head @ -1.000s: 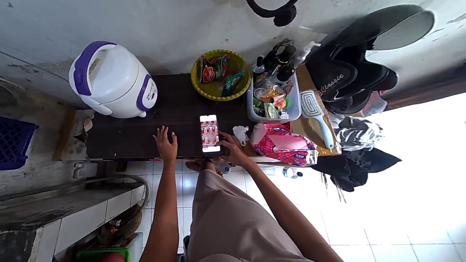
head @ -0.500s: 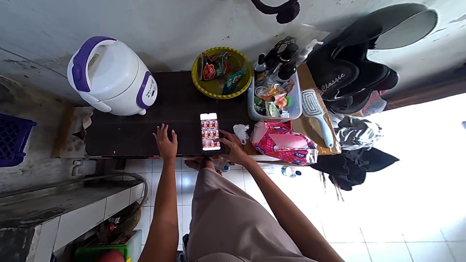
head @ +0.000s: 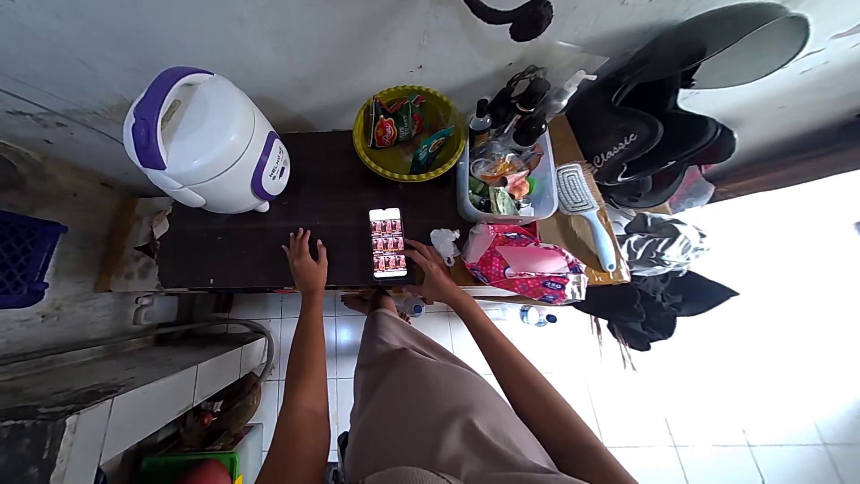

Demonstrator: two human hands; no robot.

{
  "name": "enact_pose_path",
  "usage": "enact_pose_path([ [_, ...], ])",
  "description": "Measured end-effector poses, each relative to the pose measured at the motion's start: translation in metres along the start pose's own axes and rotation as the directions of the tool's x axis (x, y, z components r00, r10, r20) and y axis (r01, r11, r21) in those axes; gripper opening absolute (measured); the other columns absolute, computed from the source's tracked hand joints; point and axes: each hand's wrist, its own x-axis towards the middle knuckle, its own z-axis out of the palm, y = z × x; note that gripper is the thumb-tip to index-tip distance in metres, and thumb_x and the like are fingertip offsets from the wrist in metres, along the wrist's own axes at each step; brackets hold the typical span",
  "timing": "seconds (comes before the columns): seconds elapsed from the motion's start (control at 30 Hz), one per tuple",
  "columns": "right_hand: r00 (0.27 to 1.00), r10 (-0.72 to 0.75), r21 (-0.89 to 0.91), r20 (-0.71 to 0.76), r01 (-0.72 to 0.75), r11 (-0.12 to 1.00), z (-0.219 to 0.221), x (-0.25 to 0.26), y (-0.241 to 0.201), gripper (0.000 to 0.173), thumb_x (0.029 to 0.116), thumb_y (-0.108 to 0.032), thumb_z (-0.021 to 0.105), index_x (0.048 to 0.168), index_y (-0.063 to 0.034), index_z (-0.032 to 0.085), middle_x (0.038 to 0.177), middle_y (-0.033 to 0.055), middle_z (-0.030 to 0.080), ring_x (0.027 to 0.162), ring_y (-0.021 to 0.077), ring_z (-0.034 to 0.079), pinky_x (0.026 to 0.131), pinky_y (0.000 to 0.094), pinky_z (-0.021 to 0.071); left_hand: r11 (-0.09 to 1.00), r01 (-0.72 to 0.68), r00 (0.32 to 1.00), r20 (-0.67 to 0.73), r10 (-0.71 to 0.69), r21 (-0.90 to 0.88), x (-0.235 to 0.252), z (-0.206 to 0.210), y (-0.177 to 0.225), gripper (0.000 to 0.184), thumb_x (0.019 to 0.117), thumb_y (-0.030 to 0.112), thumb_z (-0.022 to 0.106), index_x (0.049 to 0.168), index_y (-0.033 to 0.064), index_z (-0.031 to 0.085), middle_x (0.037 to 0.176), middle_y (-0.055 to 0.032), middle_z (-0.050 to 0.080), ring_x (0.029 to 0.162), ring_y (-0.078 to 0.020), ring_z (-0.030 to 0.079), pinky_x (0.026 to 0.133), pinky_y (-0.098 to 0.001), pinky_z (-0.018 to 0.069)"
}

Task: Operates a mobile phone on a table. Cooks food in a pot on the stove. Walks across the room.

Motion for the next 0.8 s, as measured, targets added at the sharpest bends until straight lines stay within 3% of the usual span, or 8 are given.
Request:
enact_pose_path([
  [0.07, 0.998, 0.045, 0.0, 0.035, -0.045, 0.999, -0.007, 0.005, -0.007, 0.096, 0.0744, -0.033, 0.089, 0.154, -0.001, 0.044, 0.156, 0.0256, 0.044, 0.139, 0.0438, 0.046, 0.117, 0.054, 0.0349, 1.0, 0.002, 1.0, -0.004, -0.002, -0.005, 0.0, 0.0, -0.001, 0.042, 0.1033, 0.021, 0.054, 0.135, -0.0049, 0.061, 0.149, -0.0222, 0.053, 0.147, -0.0413, 0.04, 0.123, -0.0628, 0.0176],
  [0.17, 0.97, 0.207, -0.112, 0.125, -0.194, 0.975, -0.022, 0.02, -0.032, 0.091, 0.0931, -0.053, 0.069, 0.162, -0.0091, 0.03, 0.155, 0.0252, 0.044, 0.135, 0.0423, 0.051, 0.109, 0.0548, 0.0444, 1.0, 0.001, 1.0, -0.006, -0.002, -0.003, 0.0, 0.0, 0.0, 0.042, 0.1035, 0.021, 0.053, 0.135, -0.0052, 0.061, 0.149, -0.0226, 0.053, 0.146, -0.0413, 0.04, 0.123, -0.0622, 0.0181],
  [0.3, 0.916, 0.362, -0.327, 0.171, -0.294, 0.898, -0.024, 0.044, -0.061, 0.071, 0.1043, -0.06, 0.046, 0.165, -0.0293, 0.027, 0.153, 0.022, 0.046, 0.127, 0.0424, 0.056, 0.096, 0.0582, 0.0488, 1.0, 0.002, 1.0, -0.012, -0.002, -0.001, 0.0, 0.0, 0.0, 0.042, 0.1037, 0.022, 0.053, 0.135, -0.0051, 0.061, 0.149, -0.0214, 0.054, 0.146, -0.0406, 0.04, 0.123, -0.0614, 0.0185],
  [0.43, 0.915, 0.376, -0.353, 0.15, -0.305, 0.884, -0.017, 0.052, -0.063, 0.062, 0.1068, -0.056, 0.044, 0.162, -0.0303, 0.034, 0.148, 0.0249, 0.048, 0.121, 0.0428, 0.059, 0.093, 0.0563, 0.0505, 1.0, -0.008, 1.0, -0.018, 0.008, 0.012, -0.001, 0.001, -0.001, 0.042, 0.1041, 0.022, 0.053, 0.136, -0.0036, 0.061, 0.149, -0.0207, 0.054, 0.146, -0.0397, 0.041, 0.123, -0.0608, 0.0197],
  [0.6, 0.945, 0.304, -0.076, 0.116, -0.297, 0.952, -0.02, 0.037, -0.034, 0.07, 0.1098, -0.043, 0.045, 0.167, -0.0151, 0.015, 0.148, 0.0264, 0.049, 0.129, 0.0432, 0.056, 0.107, 0.0571, 0.0447, 1.0, -0.011, 1.0, -0.015, 0.011, 0.001, -0.001, 0.0, 0.0, 0.042, 0.1041, 0.022, 0.053, 0.135, -0.0049, 0.061, 0.149, -0.0223, 0.053, 0.146, -0.0409, 0.04, 0.123, -0.0619, 0.0193],
  [0.7, 0.979, 0.196, 0.111, 0.06, -0.202, 0.973, -0.014, 0.02, -0.015, 0.07, 0.1083, -0.031, 0.05, 0.164, -0.0024, 0.02, 0.145, 0.0281, 0.052, 0.124, 0.0405, 0.058, 0.108, 0.0515, 0.0442, 1.0, 0.001, 1.0, 0.001, -0.001, -0.012, 0.0, -0.001, 0.001, 0.041, 0.1041, 0.021, 0.053, 0.135, -0.0052, 0.061, 0.15, -0.0221, 0.052, 0.147, -0.0409, 0.039, 0.123, -0.062, 0.0183],
  [0.8, 0.989, 0.147, 0.172, 0.034, -0.15, 0.974, -0.007, 0.007, -0.012, 0.069, 0.1045, -0.025, 0.058, 0.159, 0.0053, 0.029, 0.153, 0.0301, 0.045, 0.135, 0.0415, 0.051, 0.114, 0.0466, 0.0412, 1.0, 0.005, 1.0, 0.005, -0.005, -0.011, 0.0, 0.0, 0.001, 0.042, 0.104, 0.021, 0.053, 0.136, -0.0049, 0.06, 0.15, -0.0215, 0.052, 0.147, -0.0407, 0.039, 0.123, -0.0616, 0.0173],
])
